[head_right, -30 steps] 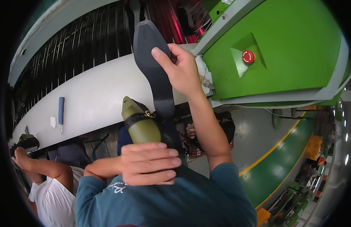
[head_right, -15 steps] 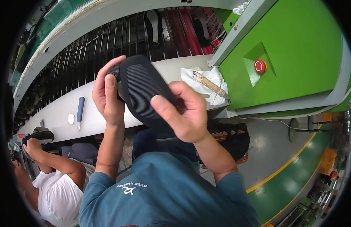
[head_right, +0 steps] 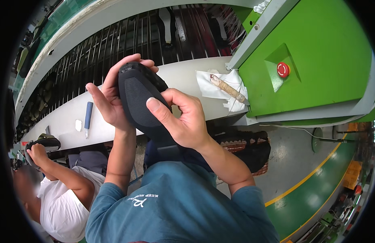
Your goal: The person assembles footwear components at a factory workstation. They repeatedly pick up a black shoe sole and a green upper, align them, and press them together by hand. The person inspects the joined parts and places the finished unit onto a conveyor belt. A coworker performs similar assembly tasks in the background.
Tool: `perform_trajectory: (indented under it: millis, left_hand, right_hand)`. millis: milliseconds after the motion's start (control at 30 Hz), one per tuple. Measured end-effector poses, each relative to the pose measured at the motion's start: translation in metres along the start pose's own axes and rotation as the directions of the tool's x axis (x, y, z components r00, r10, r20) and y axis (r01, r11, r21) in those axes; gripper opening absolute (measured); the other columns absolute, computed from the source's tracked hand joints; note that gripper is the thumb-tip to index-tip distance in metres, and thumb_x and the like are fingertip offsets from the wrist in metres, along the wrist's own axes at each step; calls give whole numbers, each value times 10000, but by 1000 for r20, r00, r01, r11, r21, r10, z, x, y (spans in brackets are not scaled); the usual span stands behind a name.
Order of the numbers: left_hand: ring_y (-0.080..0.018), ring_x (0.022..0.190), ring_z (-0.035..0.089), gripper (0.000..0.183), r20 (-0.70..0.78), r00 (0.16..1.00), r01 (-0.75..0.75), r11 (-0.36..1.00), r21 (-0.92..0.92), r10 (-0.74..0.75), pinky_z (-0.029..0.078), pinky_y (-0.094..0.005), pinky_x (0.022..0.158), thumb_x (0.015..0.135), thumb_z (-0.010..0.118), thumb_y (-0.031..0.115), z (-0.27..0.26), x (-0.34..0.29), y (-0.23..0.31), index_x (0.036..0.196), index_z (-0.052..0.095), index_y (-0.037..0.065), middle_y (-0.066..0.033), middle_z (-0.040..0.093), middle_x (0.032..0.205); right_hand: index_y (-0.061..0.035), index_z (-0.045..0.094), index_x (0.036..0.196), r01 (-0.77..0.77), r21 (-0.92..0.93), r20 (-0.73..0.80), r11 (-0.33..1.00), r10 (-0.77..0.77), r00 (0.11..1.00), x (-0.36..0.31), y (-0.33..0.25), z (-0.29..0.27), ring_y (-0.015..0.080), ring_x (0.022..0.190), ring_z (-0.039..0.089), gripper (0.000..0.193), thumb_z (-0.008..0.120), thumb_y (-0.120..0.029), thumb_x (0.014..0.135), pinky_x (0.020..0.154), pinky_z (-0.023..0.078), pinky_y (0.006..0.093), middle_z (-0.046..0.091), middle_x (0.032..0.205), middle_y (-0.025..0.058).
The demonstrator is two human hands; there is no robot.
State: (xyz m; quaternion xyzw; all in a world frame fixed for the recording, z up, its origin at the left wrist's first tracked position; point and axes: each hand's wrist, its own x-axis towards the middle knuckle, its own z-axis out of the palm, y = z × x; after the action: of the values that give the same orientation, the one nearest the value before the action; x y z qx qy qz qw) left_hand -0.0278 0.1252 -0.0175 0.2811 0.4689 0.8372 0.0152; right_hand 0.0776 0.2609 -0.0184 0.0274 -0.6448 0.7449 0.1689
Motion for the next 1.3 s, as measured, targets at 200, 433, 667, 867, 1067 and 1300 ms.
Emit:
perform_trajectory:
  millis: [200, 433, 667, 867, 1067, 1300]
  left_hand:
    - [-341, 1062, 751, 1113, -7, 1000, 7, 1000, -27, -7, 607, -417, 944, 1096, 89, 809, -1, 1, -1, 1420, 621, -113, -281, 773, 1179]
    - [-346, 1065, 755, 1114, -12, 1000, 10, 999, -38, -10, 610, -422, 951, 1095, 93, 811, -2, 1, 0, 1400, 635, -113, -288, 772, 1181]
    - [-352, 1063, 755, 1112, -16, 1000, 10, 999, -40, -11, 616, -432, 954, 1098, 83, 804, -3, -1, 0, 1390, 640, -112, -289, 774, 1170]
    - [-353, 1059, 754, 1091, -23, 1000, 10, 999, -32, -11, 615, -429, 951, 1111, 86, 782, -4, -1, 1, 1381, 643, -116, -286, 775, 1159]
    - [-355, 1056, 753, 1074, -35, 999, 7, 999, -49, -8, 616, -431, 949, 1120, 100, 767, -3, -3, 2, 1370, 648, -122, -282, 777, 1152]
    - [-357, 1052, 752, 1072, -54, 999, 4, 999, -51, -7, 616, -430, 950, 1121, 107, 766, -2, -4, 3, 1368, 647, -127, -282, 776, 1149]
  right_hand:
    - [-5, 745, 926, 1, 14, -6, 1000, 0, 1000, 2, 4, 2, 43, 739, 629, 311, 759, -269, 1090, 685, 504, 248, 743, 777, 7]
    - [-5, 751, 931, 29, -16, 9, 999, -28, 1000, 4, 6, 0, 46, 731, 645, 312, 757, -272, 1092, 679, 514, 252, 753, 777, 14]
    - [-6, 754, 932, 10, 0, 9, 1000, -10, 1000, 3, 4, 2, 48, 730, 653, 309, 758, -272, 1090, 675, 516, 248, 759, 781, 14]
    - [-8, 753, 932, 5, -10, 25, 1000, -5, 1000, 4, 1, 1, 47, 730, 645, 302, 757, -265, 1091, 673, 510, 244, 755, 785, 8]
    - [-6, 751, 934, 11, 28, 33, 1000, -12, 999, 2, 2, 1, 45, 738, 631, 290, 762, -253, 1086, 683, 502, 245, 753, 800, 5]
    - [-2, 756, 941, -6, 29, 35, 1000, 5, 999, 2, 1, 2, 48, 749, 625, 278, 771, -243, 1080, 695, 499, 249, 756, 809, 11]
